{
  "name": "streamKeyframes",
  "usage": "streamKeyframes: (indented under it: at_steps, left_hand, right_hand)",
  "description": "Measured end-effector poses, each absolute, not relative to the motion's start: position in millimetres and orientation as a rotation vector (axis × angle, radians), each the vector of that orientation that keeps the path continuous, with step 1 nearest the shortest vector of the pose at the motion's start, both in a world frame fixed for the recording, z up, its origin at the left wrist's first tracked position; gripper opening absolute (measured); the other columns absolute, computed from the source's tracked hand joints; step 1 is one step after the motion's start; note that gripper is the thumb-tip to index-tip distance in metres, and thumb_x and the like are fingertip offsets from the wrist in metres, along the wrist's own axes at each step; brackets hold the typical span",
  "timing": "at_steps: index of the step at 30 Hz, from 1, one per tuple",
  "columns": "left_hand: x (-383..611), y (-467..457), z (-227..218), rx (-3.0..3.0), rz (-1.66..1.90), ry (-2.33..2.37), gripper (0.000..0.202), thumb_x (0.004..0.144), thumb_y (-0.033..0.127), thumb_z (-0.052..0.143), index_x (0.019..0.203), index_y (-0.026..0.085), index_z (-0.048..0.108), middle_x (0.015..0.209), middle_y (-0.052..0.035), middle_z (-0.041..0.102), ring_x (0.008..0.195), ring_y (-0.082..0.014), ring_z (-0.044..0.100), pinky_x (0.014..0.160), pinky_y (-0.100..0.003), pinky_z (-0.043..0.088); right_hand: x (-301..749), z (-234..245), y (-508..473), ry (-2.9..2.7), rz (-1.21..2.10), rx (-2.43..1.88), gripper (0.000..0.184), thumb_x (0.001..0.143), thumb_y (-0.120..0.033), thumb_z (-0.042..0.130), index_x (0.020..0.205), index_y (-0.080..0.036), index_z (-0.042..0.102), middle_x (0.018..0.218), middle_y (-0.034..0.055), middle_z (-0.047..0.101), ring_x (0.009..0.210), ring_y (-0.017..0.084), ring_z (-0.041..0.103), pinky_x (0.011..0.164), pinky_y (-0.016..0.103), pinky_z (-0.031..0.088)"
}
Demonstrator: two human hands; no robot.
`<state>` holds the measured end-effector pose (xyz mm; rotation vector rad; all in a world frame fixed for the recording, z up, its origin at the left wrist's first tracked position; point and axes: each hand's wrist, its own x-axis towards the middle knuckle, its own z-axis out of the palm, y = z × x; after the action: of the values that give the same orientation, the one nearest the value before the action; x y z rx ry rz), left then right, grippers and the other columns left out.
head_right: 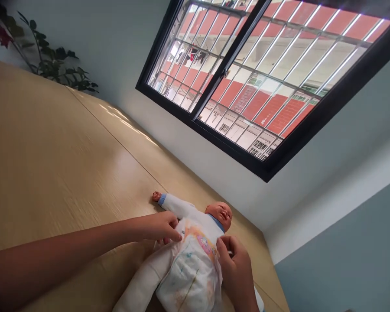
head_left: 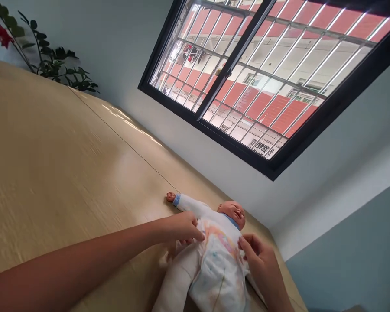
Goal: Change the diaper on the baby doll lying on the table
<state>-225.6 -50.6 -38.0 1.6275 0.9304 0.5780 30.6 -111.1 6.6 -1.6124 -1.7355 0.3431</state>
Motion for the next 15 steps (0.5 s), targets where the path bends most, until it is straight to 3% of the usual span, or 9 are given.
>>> streamKeyframes:
  at_steps: [4,6,9,11,15]
  left_hand:
    - [-230,-45,-41,1.497,0.606,0.878,0.016,0.064,0.023,0.067,0.063,0.017,0.053,0.06,0.0005,0.058,0.063,-0.0152,0.06,0.052,-0.022,0.044]
    - [-234,-42,-41,1.472,0.576,0.833,0.012,0.063,0.022,0.067,0.066,0.017,0.056,0.064,-0.0011,0.062,0.069,-0.0173,0.065,0.058,-0.023,0.048]
    - [-238,-38,-40,1.412,0.524,0.764,0.01,0.062,0.018,0.065,0.071,0.017,0.06,0.068,-0.0023,0.066,0.071,-0.0188,0.068,0.067,-0.026,0.054]
    - [-240,-36,-39,1.357,0.495,0.729,0.011,0.062,0.014,0.061,0.072,0.017,0.06,0.067,-0.0022,0.066,0.067,-0.0175,0.068,0.069,-0.027,0.056]
    - [-240,-34,-39,1.311,0.448,0.725,0.012,0.061,0.008,0.06,0.065,0.018,0.055,0.062,-0.0019,0.066,0.064,-0.0159,0.069,0.067,-0.025,0.057]
  right_hand:
    - [-17,30,-75,-1.82,0.384,-1.524,0.027,0.075,-0.044,0.069,0.085,-0.02,0.07,0.088,0.008,0.071,0.083,0.025,0.064,0.072,0.032,0.046]
    - [-32,33,-57,-1.896,0.473,-1.571,0.029,0.069,-0.041,0.076,0.087,-0.019,0.073,0.088,0.0076,0.072,0.08,0.023,0.063,0.067,0.03,0.045]
    - [-40,35,-42,-2.126,0.725,-1.663,0.021,0.066,-0.036,0.08,0.069,-0.018,0.069,0.061,-0.0026,0.058,0.055,0.012,0.046,0.051,0.024,0.029]
    - [-40,37,-39,-2.243,0.983,-1.646,0.027,0.067,-0.034,0.08,0.057,-0.018,0.06,0.052,-0.0073,0.044,0.049,0.008,0.031,0.049,0.024,0.018]
    - [-39,41,-44,-2.11,1.196,-1.503,0.027,0.069,-0.036,0.078,0.06,-0.018,0.06,0.057,-0.0057,0.048,0.053,0.009,0.034,0.052,0.023,0.021]
